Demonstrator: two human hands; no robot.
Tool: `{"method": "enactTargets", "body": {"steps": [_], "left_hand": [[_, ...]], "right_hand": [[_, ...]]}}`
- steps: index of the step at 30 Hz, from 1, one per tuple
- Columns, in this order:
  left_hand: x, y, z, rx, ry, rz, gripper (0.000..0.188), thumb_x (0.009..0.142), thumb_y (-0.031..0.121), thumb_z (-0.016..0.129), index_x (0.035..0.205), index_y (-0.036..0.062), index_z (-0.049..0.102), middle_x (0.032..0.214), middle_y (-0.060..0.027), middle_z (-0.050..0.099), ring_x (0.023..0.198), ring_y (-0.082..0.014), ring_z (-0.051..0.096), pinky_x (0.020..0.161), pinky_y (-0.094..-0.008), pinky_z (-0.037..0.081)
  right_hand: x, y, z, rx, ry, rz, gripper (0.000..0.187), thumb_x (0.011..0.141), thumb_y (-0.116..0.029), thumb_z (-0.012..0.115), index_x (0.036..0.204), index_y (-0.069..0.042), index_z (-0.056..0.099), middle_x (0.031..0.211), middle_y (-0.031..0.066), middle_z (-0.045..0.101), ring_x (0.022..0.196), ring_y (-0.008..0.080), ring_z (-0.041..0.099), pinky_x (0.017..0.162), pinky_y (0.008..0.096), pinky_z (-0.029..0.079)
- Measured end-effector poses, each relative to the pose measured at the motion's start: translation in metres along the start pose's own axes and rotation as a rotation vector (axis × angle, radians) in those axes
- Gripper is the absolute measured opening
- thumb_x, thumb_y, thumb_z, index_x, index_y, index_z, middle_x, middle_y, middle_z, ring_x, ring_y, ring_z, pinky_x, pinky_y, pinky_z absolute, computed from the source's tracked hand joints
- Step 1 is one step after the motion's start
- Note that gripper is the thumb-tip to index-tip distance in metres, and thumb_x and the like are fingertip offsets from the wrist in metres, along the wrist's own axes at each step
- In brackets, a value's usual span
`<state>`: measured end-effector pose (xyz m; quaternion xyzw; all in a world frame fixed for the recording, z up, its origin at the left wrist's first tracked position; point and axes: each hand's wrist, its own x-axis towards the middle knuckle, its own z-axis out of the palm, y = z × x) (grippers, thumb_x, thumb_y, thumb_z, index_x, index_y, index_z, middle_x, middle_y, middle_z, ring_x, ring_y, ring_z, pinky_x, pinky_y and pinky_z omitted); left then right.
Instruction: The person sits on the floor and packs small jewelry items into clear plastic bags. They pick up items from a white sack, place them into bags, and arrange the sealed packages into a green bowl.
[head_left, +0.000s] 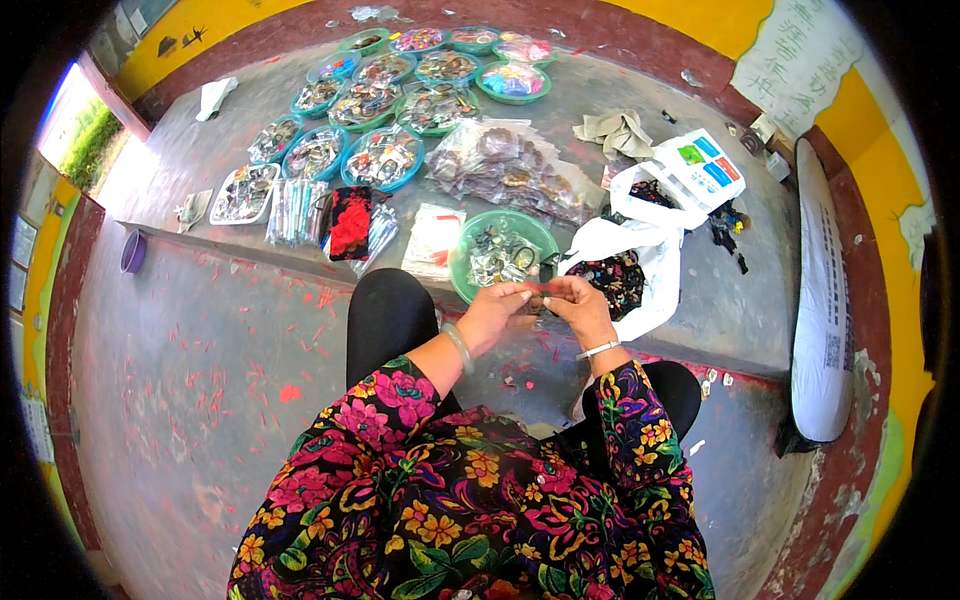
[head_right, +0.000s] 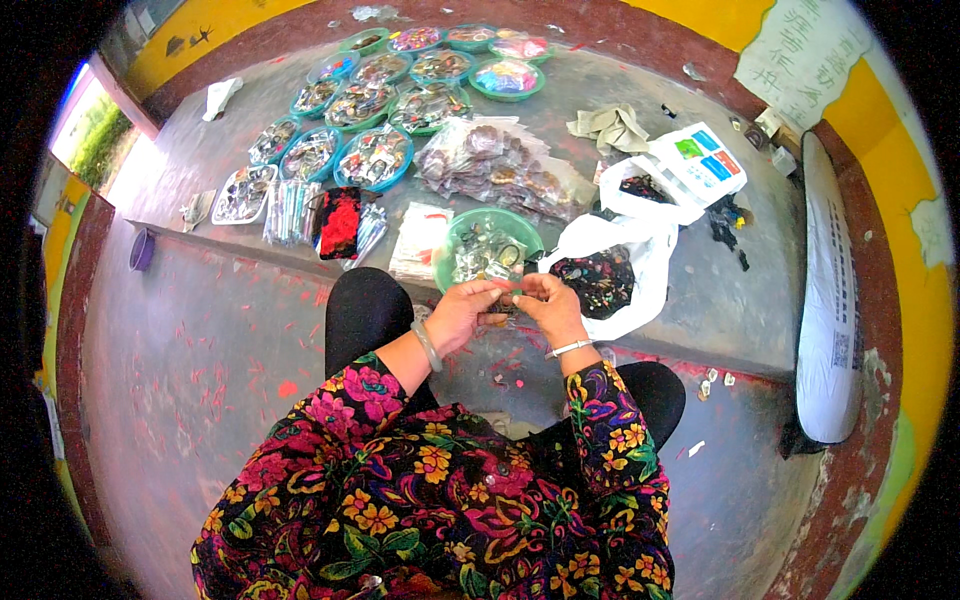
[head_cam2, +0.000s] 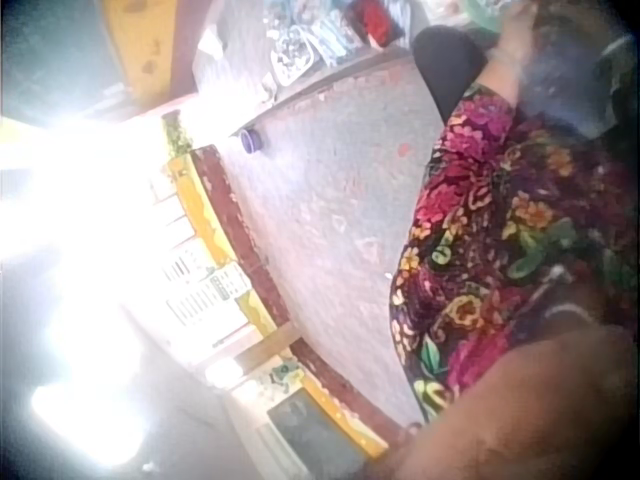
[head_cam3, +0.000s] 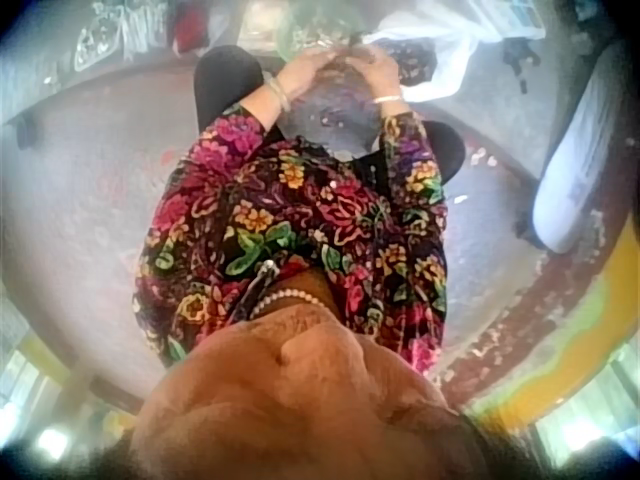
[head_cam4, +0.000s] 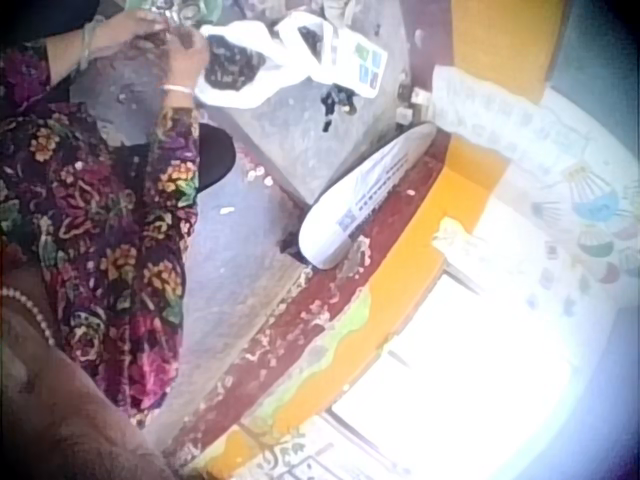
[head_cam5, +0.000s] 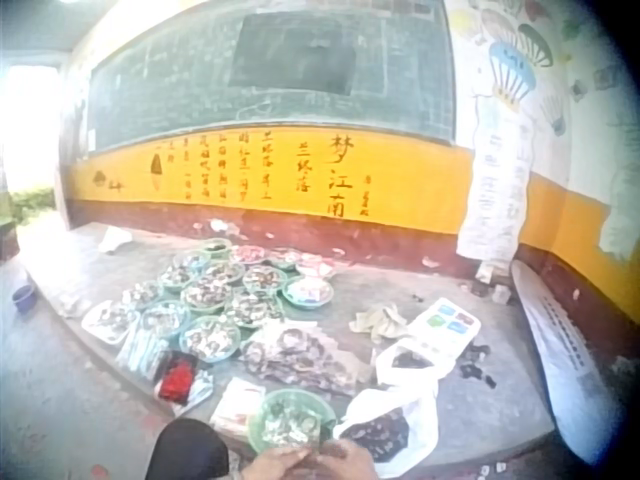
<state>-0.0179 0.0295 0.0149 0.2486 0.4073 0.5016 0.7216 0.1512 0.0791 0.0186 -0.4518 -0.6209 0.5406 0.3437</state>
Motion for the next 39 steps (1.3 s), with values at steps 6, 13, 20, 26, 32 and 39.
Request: {"method": "enactTargets", "body": {"steps": [6, 13, 20, 26, 32, 39], "left_hand": [[-0.001, 0.0, -0.001, -0.093, -0.09, -0.015, 0.019, 0.087, 0.006, 0.048, 0.103, -0.0019, 0.055, 0.099, -0.0087, 0.057, 0.089, -0.0151, 0.057, 0.075, -0.0246, 0.052], [-0.002, 0.003, -0.001, -0.256, -0.097, 0.006, 0.017, 0.086, 0.003, 0.048, 0.099, -0.0054, 0.056, 0.1, -0.0111, 0.057, 0.089, -0.0167, 0.058, 0.081, -0.0243, 0.05], [-0.007, 0.01, 0.003, -0.291, -0.11, -0.004, 0.017, 0.086, 0.003, 0.048, 0.099, -0.0062, 0.055, 0.1, -0.0119, 0.058, 0.092, -0.0182, 0.058, 0.083, -0.0272, 0.05], [-0.003, 0.004, -0.002, -0.356, -0.185, 0.014, 0.017, 0.086, 0.003, 0.048, 0.097, -0.0067, 0.056, 0.099, -0.0122, 0.057, 0.093, -0.0199, 0.057, 0.087, -0.0305, 0.049], [0.0, -0.001, -0.005, -0.343, -0.198, 0.023, 0.017, 0.087, 0.003, 0.047, 0.097, -0.0067, 0.056, 0.102, -0.0131, 0.056, 0.096, -0.0213, 0.056, 0.089, -0.0313, 0.047], [0.003, -0.004, -0.002, -0.251, -0.097, 0.014, 0.018, 0.088, 0.006, 0.046, 0.097, -0.0062, 0.055, 0.099, -0.0107, 0.057, 0.091, -0.0186, 0.057, 0.083, -0.0277, 0.048]], "right_hand": [[-0.003, -0.001, 0.0, 0.148, 0.003, 0.099, 0.014, 0.073, -0.008, 0.066, 0.083, 0.003, 0.065, 0.077, 0.0044, 0.064, 0.069, 0.0088, 0.056, 0.064, 0.0219, 0.045], [-0.002, 0.003, 0.003, 0.156, 0.06, 0.124, 0.012, 0.073, -0.006, 0.066, 0.081, 0.003, 0.065, 0.073, 0.0026, 0.062, 0.065, 0.0071, 0.054, 0.062, 0.0205, 0.044], [-0.005, -0.004, 0.004, 0.375, 0.068, 0.183, 0.009, 0.076, -0.005, 0.064, 0.082, 0.002, 0.064, 0.071, 0.0022, 0.06, 0.062, 0.0075, 0.052, 0.058, 0.02, 0.042], [-0.006, -0.009, 0.004, 0.532, 0.069, 0.307, 0.009, 0.081, -0.009, 0.059, 0.081, -0.001, 0.062, 0.07, 0.0014, 0.058, 0.06, 0.0082, 0.049, 0.054, 0.0204, 0.037], [-0.005, -0.004, 0.001, 0.511, 0.063, 0.325, 0.011, 0.082, -0.012, 0.057, 0.081, -0.002, 0.061, 0.073, 0.0015, 0.059, 0.061, 0.0091, 0.05, 0.054, 0.0209, 0.038], [0.001, -0.004, 0.002, -0.268, 0.378, -0.288, 0.005, 0.076, -0.008, 0.059, 0.077, -0.003, 0.06, 0.068, 0.0061, 0.057, 0.062, 0.0175, 0.054, 0.058, 0.0291, 0.043]]}}
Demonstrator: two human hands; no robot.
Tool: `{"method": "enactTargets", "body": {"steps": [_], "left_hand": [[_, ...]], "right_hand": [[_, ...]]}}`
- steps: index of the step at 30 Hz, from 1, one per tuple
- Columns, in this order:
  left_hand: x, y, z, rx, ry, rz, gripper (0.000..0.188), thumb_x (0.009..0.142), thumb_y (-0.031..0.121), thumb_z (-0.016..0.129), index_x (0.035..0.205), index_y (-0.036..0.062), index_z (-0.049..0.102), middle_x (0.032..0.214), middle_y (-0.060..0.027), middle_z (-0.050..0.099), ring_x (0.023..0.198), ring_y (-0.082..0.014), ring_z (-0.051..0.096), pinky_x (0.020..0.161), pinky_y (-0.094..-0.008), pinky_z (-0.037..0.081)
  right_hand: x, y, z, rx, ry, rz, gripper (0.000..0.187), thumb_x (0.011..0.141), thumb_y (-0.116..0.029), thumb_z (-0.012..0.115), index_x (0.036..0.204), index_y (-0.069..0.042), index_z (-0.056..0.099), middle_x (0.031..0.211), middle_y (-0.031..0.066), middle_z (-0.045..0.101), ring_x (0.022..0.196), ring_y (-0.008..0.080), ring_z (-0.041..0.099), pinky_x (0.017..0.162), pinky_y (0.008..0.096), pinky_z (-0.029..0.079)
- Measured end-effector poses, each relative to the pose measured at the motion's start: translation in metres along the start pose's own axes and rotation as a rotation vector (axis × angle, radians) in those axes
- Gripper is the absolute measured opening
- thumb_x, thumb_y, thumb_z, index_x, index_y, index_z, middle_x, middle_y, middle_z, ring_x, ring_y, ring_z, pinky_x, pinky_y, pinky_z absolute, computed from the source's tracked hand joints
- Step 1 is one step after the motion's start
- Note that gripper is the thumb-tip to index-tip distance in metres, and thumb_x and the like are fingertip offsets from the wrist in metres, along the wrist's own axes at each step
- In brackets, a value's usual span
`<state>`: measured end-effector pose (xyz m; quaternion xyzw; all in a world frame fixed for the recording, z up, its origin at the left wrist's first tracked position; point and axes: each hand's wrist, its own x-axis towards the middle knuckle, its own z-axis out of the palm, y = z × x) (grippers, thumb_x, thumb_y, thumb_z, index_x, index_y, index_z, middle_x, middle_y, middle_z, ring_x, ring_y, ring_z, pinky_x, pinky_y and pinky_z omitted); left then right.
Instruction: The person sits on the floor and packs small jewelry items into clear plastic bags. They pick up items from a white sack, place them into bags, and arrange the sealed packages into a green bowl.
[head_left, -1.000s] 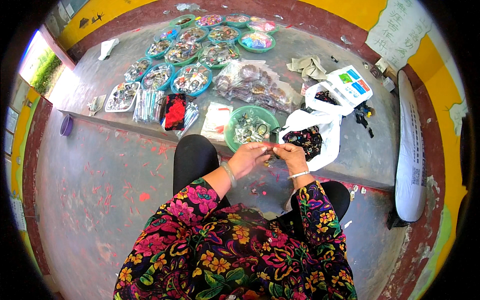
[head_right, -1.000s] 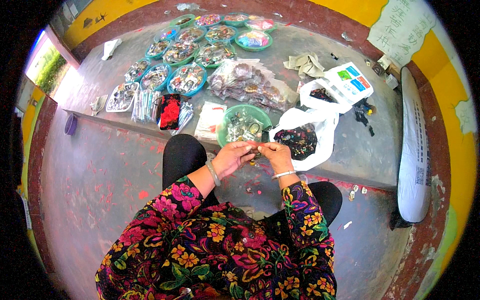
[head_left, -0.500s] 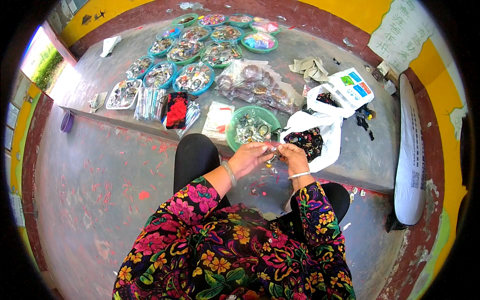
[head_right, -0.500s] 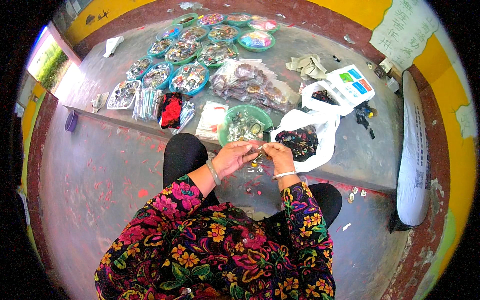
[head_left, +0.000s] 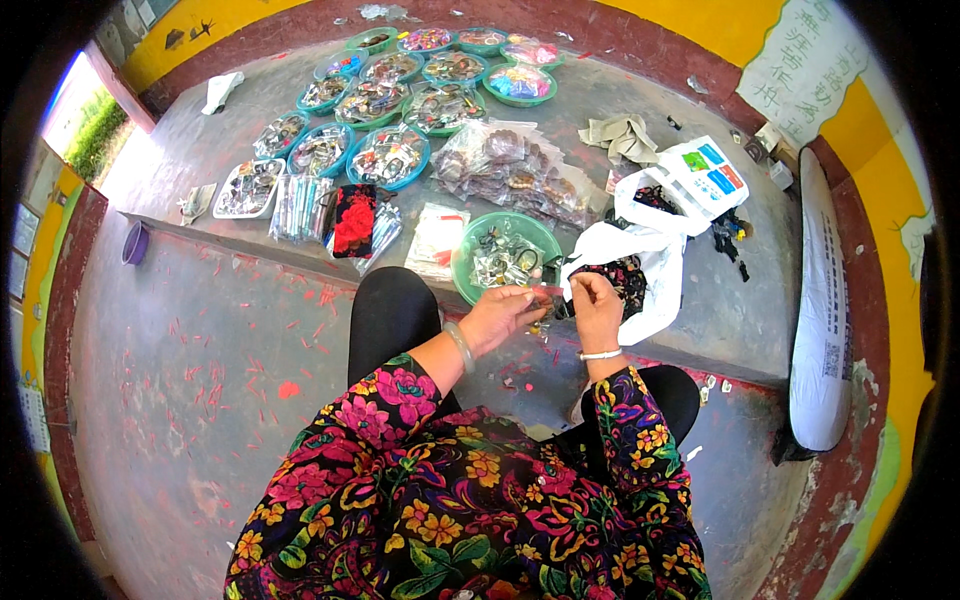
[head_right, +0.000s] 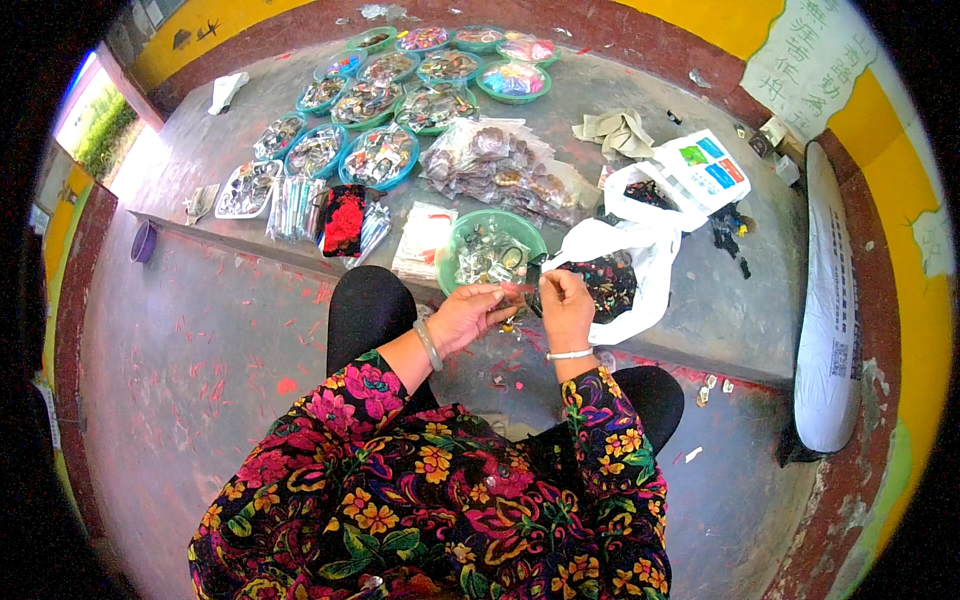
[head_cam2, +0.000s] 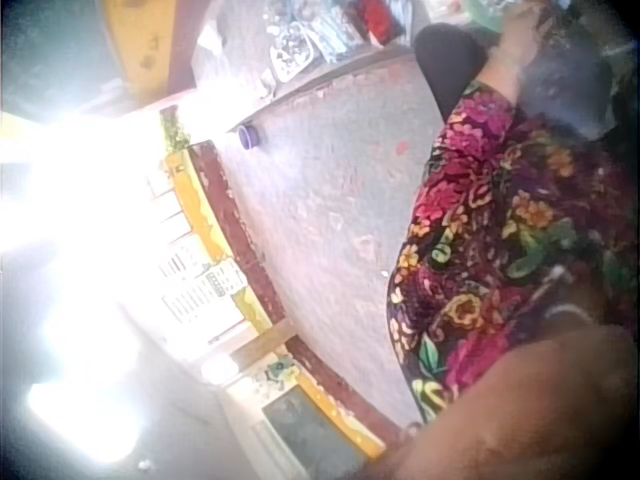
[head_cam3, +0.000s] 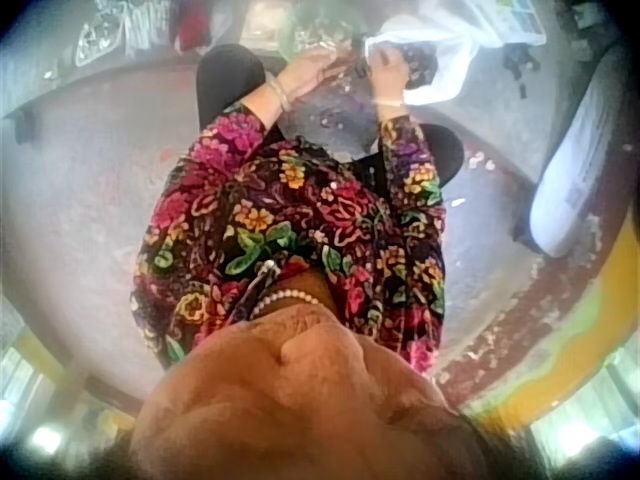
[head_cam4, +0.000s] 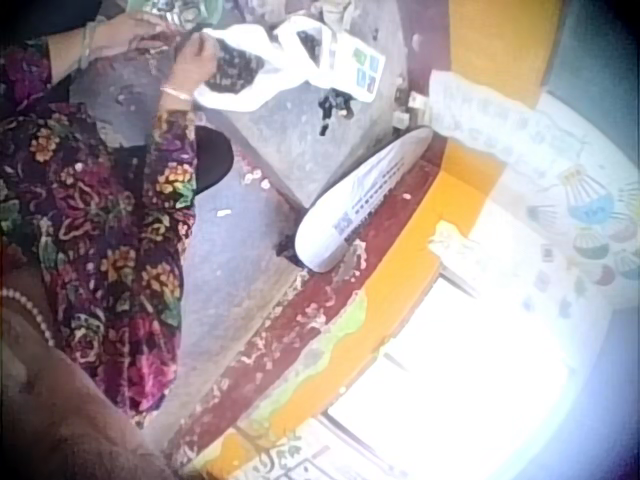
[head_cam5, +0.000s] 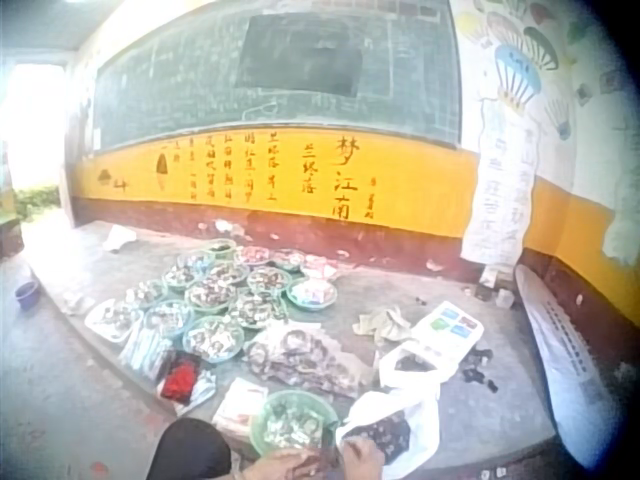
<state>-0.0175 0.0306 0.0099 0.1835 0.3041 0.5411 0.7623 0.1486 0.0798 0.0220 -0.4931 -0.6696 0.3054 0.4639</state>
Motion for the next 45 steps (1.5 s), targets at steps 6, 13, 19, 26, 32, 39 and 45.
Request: {"method": "enactTargets", "body": {"steps": [6, 13, 19, 26, 32, 39, 45], "left_hand": [[-0.001, -0.002, 0.006, 0.301, 0.017, 0.005, 0.02, 0.089, 0.01, 0.044, 0.098, -0.0007, 0.058, 0.077, -0.002, 0.054, 0.065, -0.008, 0.048, 0.058, -0.0194, 0.038], [0.005, -0.014, -0.006, 0.768, -0.027, 0.224, 0.02, 0.088, 0.007, 0.044, 0.1, -0.0023, 0.058, 0.078, -0.0021, 0.057, 0.071, -0.0075, 0.05, 0.064, -0.0212, 0.042], [0.001, -0.013, -0.003, 0.973, -0.018, 0.297, 0.019, 0.087, 0.007, 0.047, 0.101, -0.0022, 0.057, 0.082, -0.0072, 0.061, 0.075, -0.0127, 0.054, 0.069, -0.0261, 0.045], [0.0, -0.014, -0.002, 1.3, -0.054, 0.543, 0.015, 0.08, 0.006, 0.05, 0.093, 0.0, 0.057, 0.081, -0.0198, 0.057, 0.075, -0.0344, 0.056, 0.068, -0.036, 0.045], [0.002, -0.019, -0.009, 1.412, -0.089, 0.558, 0.018, 0.079, 0.004, 0.051, 0.096, 0.0013, 0.058, 0.084, -0.0178, 0.058, 0.077, -0.0332, 0.056, 0.069, -0.0365, 0.045], [0.004, -0.024, -0.016, 1.522, -0.131, 0.437, 0.022, 0.077, 0.003, 0.05, 0.098, 0.0012, 0.056, 0.086, -0.02, 0.058, 0.079, -0.0362, 0.055, 0.07, -0.0383, 0.044], [-0.001, -0.024, -0.013, 1.567, -0.182, 0.476, 0.022, 0.077, 0.002, 0.048, 0.098, 0.001, 0.055, 0.089, -0.0214, 0.057, 0.082, -0.0374, 0.054, 0.072, -0.0401, 0.044]], "right_hand": [[-0.01, -0.042, 0.003, -0.242, -0.082, -0.39, 0.008, 0.069, -0.006, 0.063, 0.077, -0.004, 0.062, 0.071, 0.0093, 0.057, 0.068, 0.027, 0.054, 0.06, 0.0351, 0.043], [-0.014, -0.032, 0.006, -0.32, -0.127, -0.379, 0.009, 0.068, -0.008, 0.062, 0.076, -0.005, 0.063, 0.071, 0.009, 0.057, 0.068, 0.0279, 0.054, 0.061, 0.0375, 0.042], [-0.015, -0.034, 0.006, -0.447, -0.127, -0.461, 0.006, 0.068, -0.011, 0.061, 0.071, -0.007, 0.059, 0.068, 0.0061, 0.053, 0.067, 0.0261, 0.052, 0.06, 0.0376, 0.039], [-0.018, -0.033, 0.004, -0.495, -0.169, -0.475, 0.004, 0.067, -0.011, 0.06, 0.067, -0.008, 0.057, 0.066, 0.0058, 0.05, 0.068, 0.0248, 0.052, 0.06, 0.0373, 0.037], [-0.02, -0.025, 0.003, -0.504, -0.214, -0.432, 0.005, 0.067, -0.011, 0.06, 0.065, -0.008, 0.057, 0.066, 0.0059, 0.051, 0.069, 0.0246, 0.053, 0.06, 0.0375, 0.037], [-0.025, -0.025, 0.004, -0.714, -0.308, -0.437, 0.005, 0.068, -0.013, 0.059, 0.067, -0.009, 0.059, 0.067, 0.005, 0.053, 0.07, 0.0243, 0.053, 0.061, 0.0372, 0.039], [-0.027, -0.02, 0.005, -0.716, -0.34, -0.416, 0.005, 0.068, -0.013, 0.058, 0.066, -0.009, 0.06, 0.066, 0.0055, 0.053, 0.069, 0.0249, 0.053, 0.061, 0.0378, 0.039]]}}
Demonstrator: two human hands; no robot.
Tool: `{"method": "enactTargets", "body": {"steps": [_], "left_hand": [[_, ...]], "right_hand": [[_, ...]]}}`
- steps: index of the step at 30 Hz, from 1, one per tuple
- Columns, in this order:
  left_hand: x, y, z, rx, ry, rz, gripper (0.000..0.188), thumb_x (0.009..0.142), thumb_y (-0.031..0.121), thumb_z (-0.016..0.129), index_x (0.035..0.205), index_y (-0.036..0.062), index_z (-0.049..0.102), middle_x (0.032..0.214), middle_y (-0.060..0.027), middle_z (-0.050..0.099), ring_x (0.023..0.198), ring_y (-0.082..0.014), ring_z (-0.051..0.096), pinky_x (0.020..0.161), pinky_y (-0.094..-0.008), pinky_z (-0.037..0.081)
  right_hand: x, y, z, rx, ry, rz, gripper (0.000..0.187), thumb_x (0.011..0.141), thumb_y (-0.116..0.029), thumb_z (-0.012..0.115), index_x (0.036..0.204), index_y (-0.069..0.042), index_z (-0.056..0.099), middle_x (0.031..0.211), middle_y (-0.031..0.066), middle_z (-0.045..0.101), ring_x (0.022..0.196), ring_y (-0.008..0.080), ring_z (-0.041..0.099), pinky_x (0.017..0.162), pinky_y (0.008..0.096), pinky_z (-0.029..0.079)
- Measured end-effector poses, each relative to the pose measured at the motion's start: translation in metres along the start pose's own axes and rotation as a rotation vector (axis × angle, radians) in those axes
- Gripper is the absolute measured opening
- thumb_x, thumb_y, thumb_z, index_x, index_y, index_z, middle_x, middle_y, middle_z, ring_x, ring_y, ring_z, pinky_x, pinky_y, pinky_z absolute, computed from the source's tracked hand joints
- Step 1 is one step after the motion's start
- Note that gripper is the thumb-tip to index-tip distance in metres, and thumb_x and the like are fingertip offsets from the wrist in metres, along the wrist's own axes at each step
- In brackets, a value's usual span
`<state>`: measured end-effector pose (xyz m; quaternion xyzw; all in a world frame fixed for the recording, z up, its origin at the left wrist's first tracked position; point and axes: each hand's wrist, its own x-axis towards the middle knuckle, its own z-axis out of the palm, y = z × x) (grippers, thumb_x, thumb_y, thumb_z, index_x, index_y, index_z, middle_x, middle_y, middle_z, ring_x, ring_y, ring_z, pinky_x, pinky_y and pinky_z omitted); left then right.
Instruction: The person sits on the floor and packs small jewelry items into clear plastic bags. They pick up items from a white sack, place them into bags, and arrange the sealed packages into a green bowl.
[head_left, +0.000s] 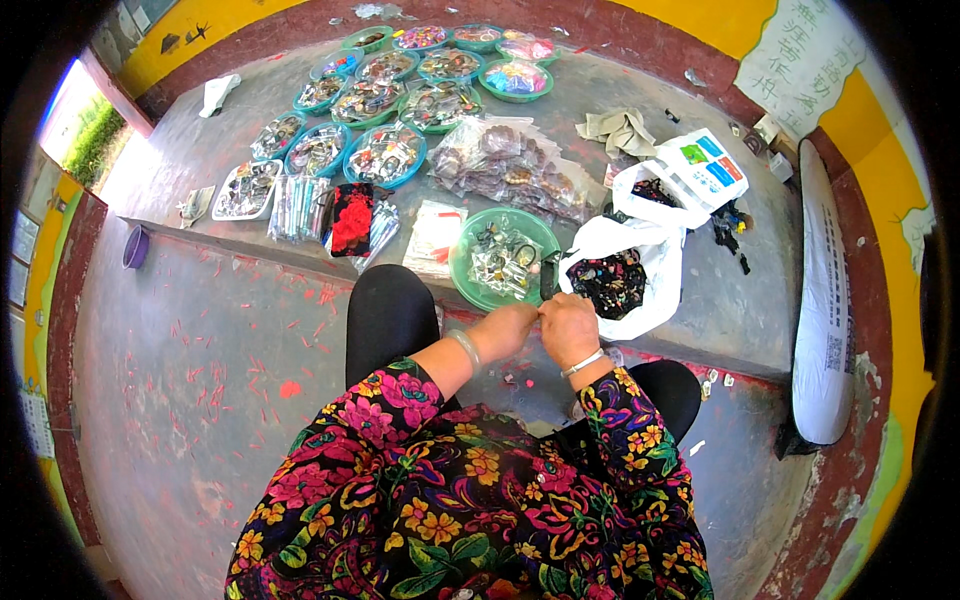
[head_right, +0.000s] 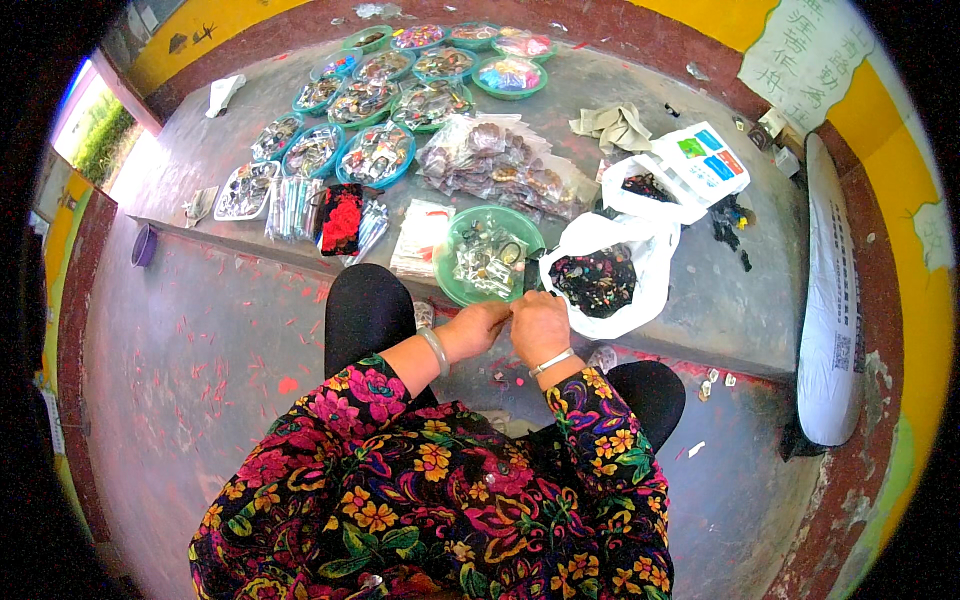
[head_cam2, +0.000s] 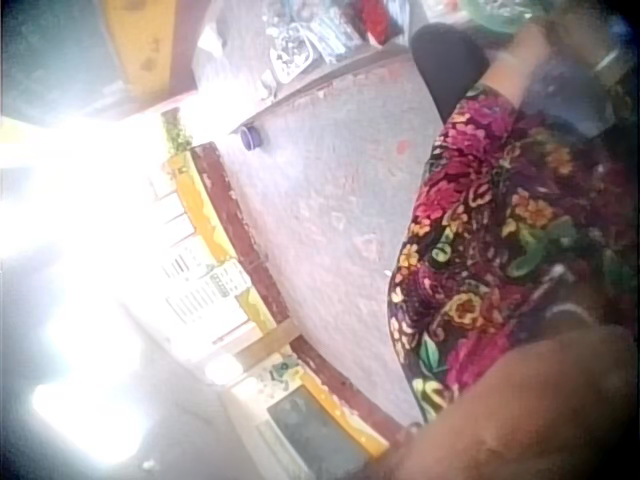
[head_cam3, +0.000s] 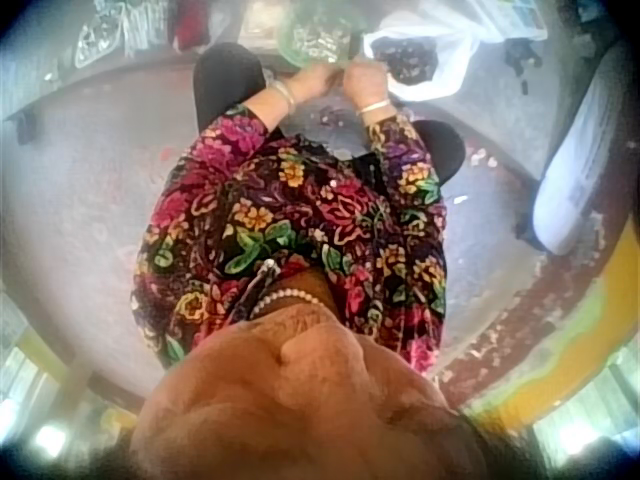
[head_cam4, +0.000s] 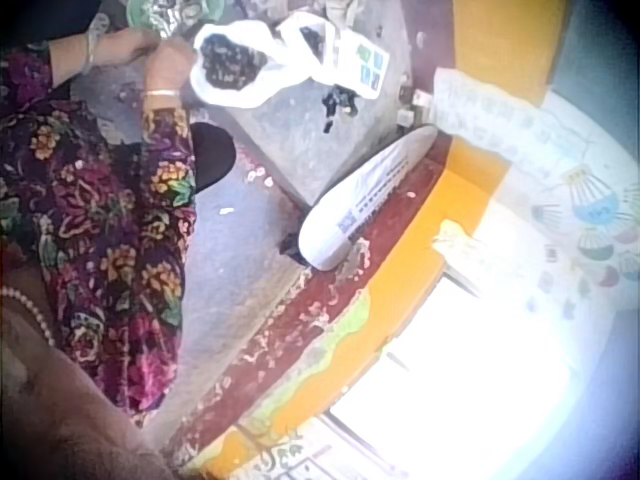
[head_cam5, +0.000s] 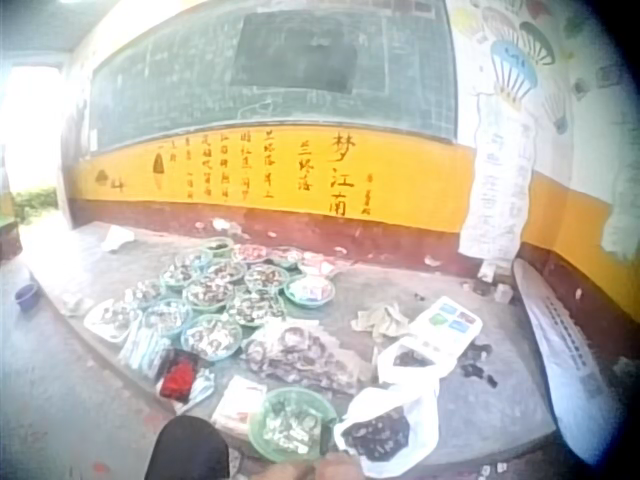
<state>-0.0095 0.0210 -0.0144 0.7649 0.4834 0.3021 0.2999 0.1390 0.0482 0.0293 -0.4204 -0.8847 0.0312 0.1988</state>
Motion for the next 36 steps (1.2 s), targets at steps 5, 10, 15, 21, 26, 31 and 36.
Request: {"method": "enactTargets", "body": {"steps": [5, 10, 15, 21, 26, 31, 36], "left_hand": [[0.0, 0.005, -0.003, -0.015, 0.007, -0.017, 0.022, 0.076, 0.002, 0.048, 0.097, 0.0007, 0.054, 0.089, -0.0211, 0.057, 0.084, -0.0372, 0.054, 0.072, -0.0402, 0.044], [0.0, 0.006, -0.004, -0.018, 0.018, -0.035, 0.02, 0.078, 0.004, 0.05, 0.097, 0.0009, 0.055, 0.089, -0.0204, 0.057, 0.082, -0.0371, 0.055, 0.071, -0.04, 0.044], [0.002, 0.014, -0.011, -0.084, 0.046, -0.096, 0.017, 0.08, 0.012, 0.047, 0.09, 0.0013, 0.056, 0.086, -0.0209, 0.057, 0.082, -0.0378, 0.054, 0.07, -0.0416, 0.044], [0.001, 0.007, -0.009, -0.081, 0.132, -0.017, 0.017, 0.079, 0.009, 0.051, 0.094, 0.0016, 0.057, 0.085, -0.0187, 0.058, 0.079, -0.0356, 0.055, 0.069, -0.0394, 0.045], [0.001, 0.002, -0.005, -0.082, 0.178, 0.022, 0.021, 0.078, 0.007, 0.053, 0.098, 0.0018, 0.057, 0.085, -0.0175, 0.059, 0.079, -0.0341, 0.056, 0.07, -0.038, 0.045], [0.002, 0.005, -0.009, -0.054, 0.175, 0.021, 0.021, 0.078, 0.007, 0.052, 0.097, 0.0016, 0.057, 0.085, -0.0175, 0.059, 0.08, -0.0346, 0.056, 0.07, -0.0387, 0.045], [0.001, 0.004, -0.009, -0.021, 0.153, 0.024, 0.021, 0.078, 0.007, 0.052, 0.098, 0.0016, 0.057, 0.085, -0.0173, 0.058, 0.08, -0.0344, 0.056, 0.07, -0.0385, 0.045]], "right_hand": [[0.0, 0.0, 0.0, 0.019, 0.016, 0.008, 0.005, 0.067, -0.013, 0.059, 0.064, -0.009, 0.059, 0.065, 0.0059, 0.052, 0.068, 0.0251, 0.053, 0.061, 0.0384, 0.039], [0.0, -0.004, -0.001, -0.01, 0.022, -0.001, 0.006, 0.069, -0.014, 0.056, 0.066, -0.009, 0.058, 0.07, 0.0055, 0.053, 0.072, 0.0237, 0.053, 0.064, 0.0369, 0.036], [0.003, -0.008, -0.006, 0.065, 0.073, 0.038, 0.005, 0.065, -0.014, 0.06, 0.068, -0.009, 0.058, 0.071, 0.0051, 0.052, 0.073, 0.0234, 0.053, 0.064, 0.0366, 0.036], [0.005, -0.008, -0.007, 0.15, 0.13, 0.065, 0.004, 0.064, -0.013, 0.06, 0.066, -0.009, 0.058, 0.069, 0.0051, 0.052, 0.071, 0.0244, 0.052, 0.062, 0.0376, 0.037], [0.006, 0.001, 0.0, 0.362, 0.119, 0.169, 0.002, 0.063, -0.011, 0.059, 0.063, -0.009, 0.059, 0.066, 0.0065, 0.054, 0.068, 0.0259, 0.053, 0.061, 0.0384, 0.039], [0.007, 0.004, 0.002, 0.403, 0.115, 0.167, 0.003, 0.063, -0.012, 0.059, 0.063, -0.009, 0.06, 0.066, 0.0063, 0.054, 0.066, 0.0258, 0.054, 0.06, 0.0389, 0.039], [0.006, -0.001, -0.002, 0.233, 0.126, 0.078, 0.003, 0.063, -0.012, 0.059, 0.063, -0.009, 0.059, 0.065, 0.0056, 0.054, 0.068, 0.0253, 0.054, 0.061, 0.0387, 0.038]]}}
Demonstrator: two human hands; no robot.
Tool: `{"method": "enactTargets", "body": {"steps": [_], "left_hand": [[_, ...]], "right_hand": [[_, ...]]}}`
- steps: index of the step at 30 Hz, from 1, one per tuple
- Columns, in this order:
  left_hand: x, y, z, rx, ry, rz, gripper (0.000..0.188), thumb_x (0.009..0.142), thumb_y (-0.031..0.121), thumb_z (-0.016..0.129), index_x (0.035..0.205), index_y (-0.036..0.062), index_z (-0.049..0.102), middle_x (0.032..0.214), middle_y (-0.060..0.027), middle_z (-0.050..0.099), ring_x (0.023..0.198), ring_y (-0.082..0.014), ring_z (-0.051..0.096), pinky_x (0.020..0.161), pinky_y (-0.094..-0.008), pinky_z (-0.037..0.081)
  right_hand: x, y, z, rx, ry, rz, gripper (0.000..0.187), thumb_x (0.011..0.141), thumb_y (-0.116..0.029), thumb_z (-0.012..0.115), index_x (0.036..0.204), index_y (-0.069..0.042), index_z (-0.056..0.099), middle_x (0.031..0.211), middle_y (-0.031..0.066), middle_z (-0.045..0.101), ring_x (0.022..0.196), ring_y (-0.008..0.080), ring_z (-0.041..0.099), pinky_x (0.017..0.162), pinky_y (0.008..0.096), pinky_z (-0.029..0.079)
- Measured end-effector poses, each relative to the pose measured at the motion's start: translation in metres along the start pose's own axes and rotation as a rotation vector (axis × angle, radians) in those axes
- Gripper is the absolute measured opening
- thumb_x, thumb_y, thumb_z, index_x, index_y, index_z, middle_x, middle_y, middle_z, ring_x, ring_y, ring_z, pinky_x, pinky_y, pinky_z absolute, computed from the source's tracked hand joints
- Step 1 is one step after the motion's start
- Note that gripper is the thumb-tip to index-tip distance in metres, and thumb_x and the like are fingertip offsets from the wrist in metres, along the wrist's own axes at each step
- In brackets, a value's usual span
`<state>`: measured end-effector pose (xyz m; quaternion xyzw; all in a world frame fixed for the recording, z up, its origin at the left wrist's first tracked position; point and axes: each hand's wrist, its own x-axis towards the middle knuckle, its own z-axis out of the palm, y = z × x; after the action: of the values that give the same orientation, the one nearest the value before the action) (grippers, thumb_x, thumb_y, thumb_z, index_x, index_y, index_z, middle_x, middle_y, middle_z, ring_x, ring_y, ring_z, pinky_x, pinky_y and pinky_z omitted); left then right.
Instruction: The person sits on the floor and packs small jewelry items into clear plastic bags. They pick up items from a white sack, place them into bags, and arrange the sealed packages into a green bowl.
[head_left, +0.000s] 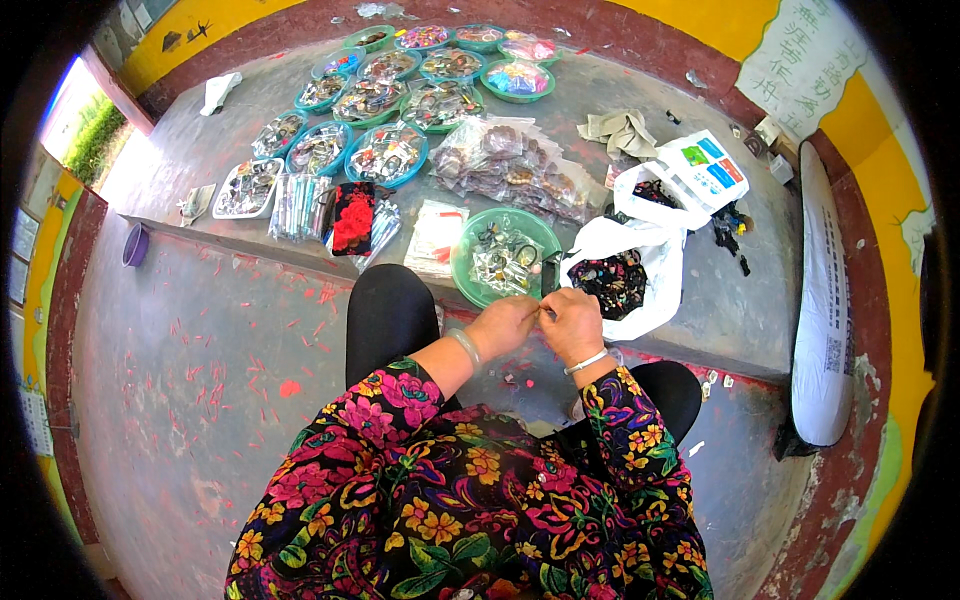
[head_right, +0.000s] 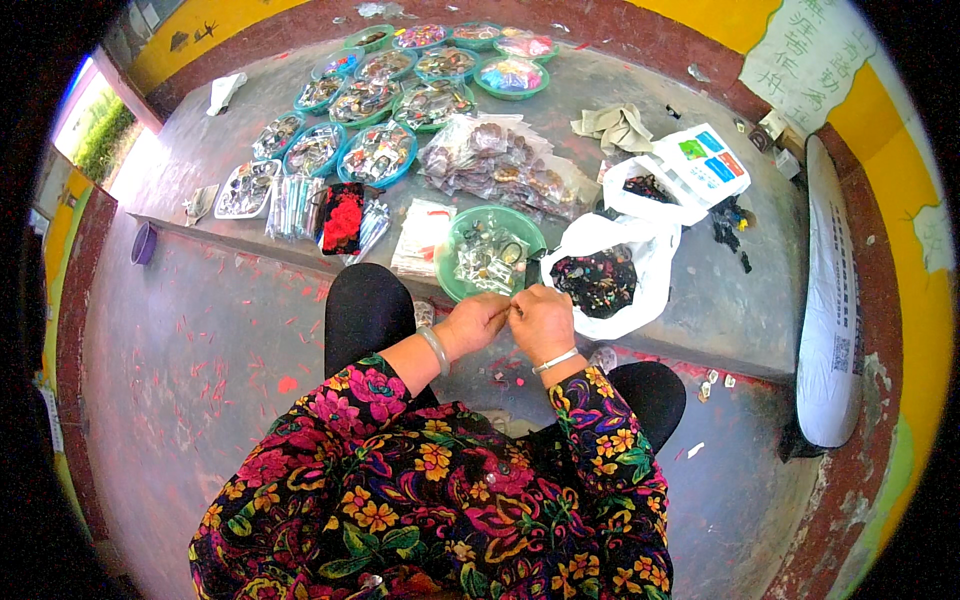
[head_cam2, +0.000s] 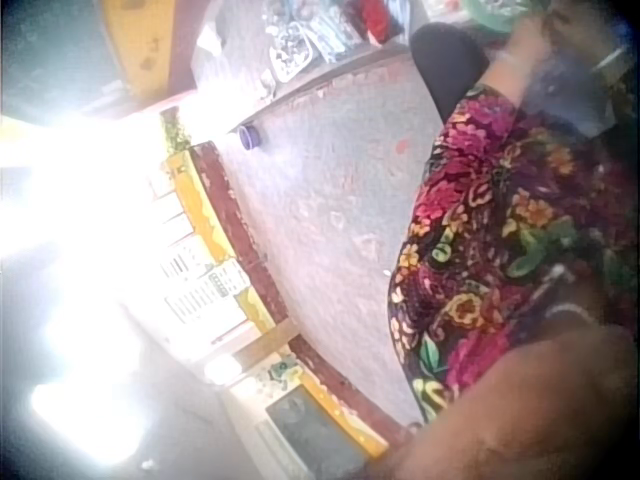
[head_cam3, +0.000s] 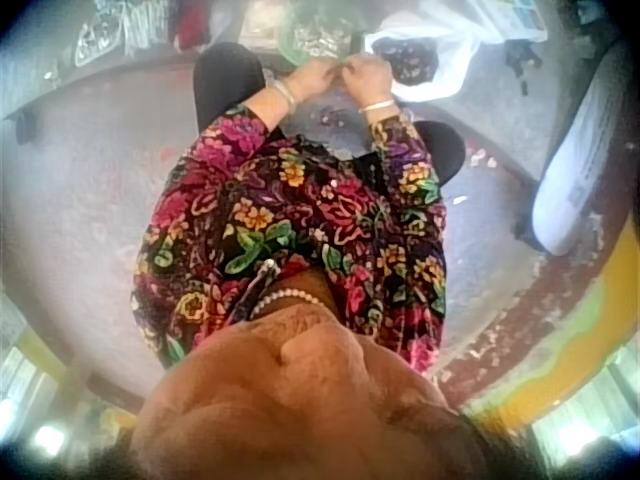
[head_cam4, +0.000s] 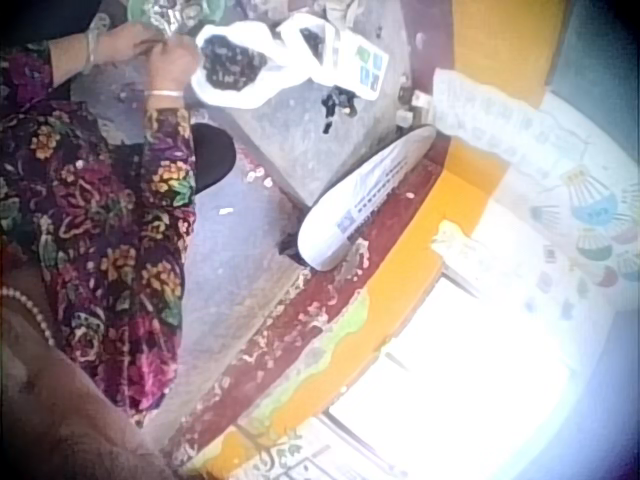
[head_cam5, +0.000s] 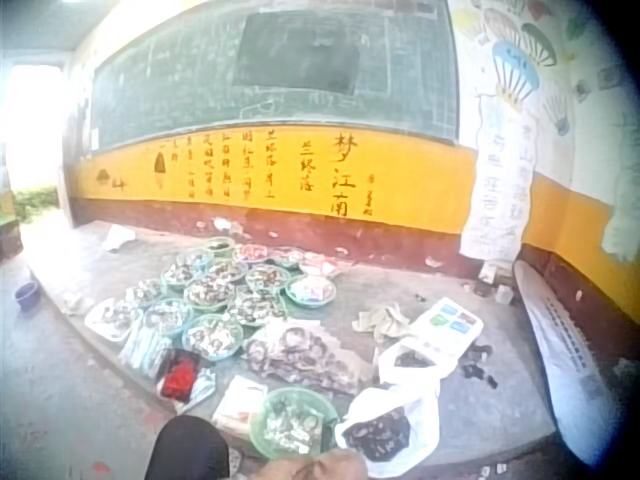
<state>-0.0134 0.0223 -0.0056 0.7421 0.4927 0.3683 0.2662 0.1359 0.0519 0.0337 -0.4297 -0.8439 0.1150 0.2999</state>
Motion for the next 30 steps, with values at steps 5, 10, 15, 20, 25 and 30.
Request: {"method": "enactTargets", "body": {"steps": [5, 10, 15, 20, 25, 30], "left_hand": [[0.0, 0.002, -0.001, -0.006, 0.025, 0.008, 0.02, 0.079, 0.008, 0.052, 0.097, 0.0016, 0.057, 0.086, -0.0171, 0.059, 0.079, -0.0336, 0.056, 0.07, -0.0374, 0.046], [0.004, 0.005, -0.005, -0.033, 0.052, -0.073, 0.017, 0.08, 0.01, 0.052, 0.094, 0.0011, 0.059, 0.084, -0.0166, 0.059, 0.077, -0.0318, 0.057, 0.068, -0.0348, 0.046], [0.005, 0.001, -0.012, -0.251, 0.021, -0.301, 0.02, 0.084, 0.013, 0.05, 0.098, 0.0009, 0.059, 0.083, -0.012, 0.062, 0.078, -0.0198, 0.06, 0.07, -0.0295, 0.047], [0.007, -0.014, -0.012, -0.889, 0.078, -0.542, 0.024, 0.088, 0.012, 0.046, 0.099, -0.0048, 0.058, 0.094, -0.0099, 0.061, 0.085, -0.0156, 0.058, 0.078, -0.0259, 0.048], [0.008, -0.02, -0.02, -1.122, 0.237, -0.687, 0.023, 0.087, 0.011, 0.046, 0.098, -0.0067, 0.056, 0.099, -0.012, 0.059, 0.092, -0.0192, 0.057, 0.082, -0.0281, 0.048], [0.006, -0.026, -0.026, -1.141, 0.354, -0.751, 0.021, 0.087, 0.01, 0.046, 0.097, -0.0063, 0.055, 0.098, -0.0133, 0.059, 0.092, -0.0203, 0.057, 0.082, -0.0286, 0.048]], "right_hand": [[0.001, -0.001, -0.002, 0.017, 0.007, 0.04, 0.003, 0.062, -0.012, 0.058, 0.06, -0.009, 0.057, 0.065, 0.0049, 0.055, 0.068, 0.0254, 0.053, 0.061, 0.0385, 0.037], [0.004, 0.007, -0.001, 0.124, 0.074, 0.098, 0.003, 0.06, -0.01, 0.059, 0.06, -0.008, 0.057, 0.062, 0.0069, 0.055, 0.06, 0.0265, 0.054, 0.053, 0.0382, 0.04], [0.006, 0.018, -0.005, 0.318, 0.046, 0.291, 0.005, 0.062, -0.009, 0.061, 0.064, -0.005, 0.06, 0.061, 0.0073, 0.056, 0.055, 0.0218, 0.055, 0.051, 0.0313, 0.043], [0.008, 0.038, -0.006, 0.498, 0.032, 0.464, 0.007, 0.067, -0.008, 0.062, 0.07, -0.002, 0.062, 0.061, 0.0055, 0.059, 0.055, 0.0104, 0.055, 0.052, 0.0244, 0.042], [0.008, 0.047, -0.014, 0.502, 0.108, 0.443, 0.006, 0.068, -0.006, 0.061, 0.071, -0.001, 0.062, 0.062, 0.0056, 0.058, 0.056, 0.0086, 0.054, 0.051, 0.0238, 0.042], [0.004, 0.038, -0.021, 0.41, -0.16, 0.253, 0.009, 0.07, -0.012, 0.06, 0.072, -0.004, 0.062, 0.068, 0.0077, 0.058, 0.061, 0.0192, 0.057, 0.056, 0.0293, 0.044]]}}
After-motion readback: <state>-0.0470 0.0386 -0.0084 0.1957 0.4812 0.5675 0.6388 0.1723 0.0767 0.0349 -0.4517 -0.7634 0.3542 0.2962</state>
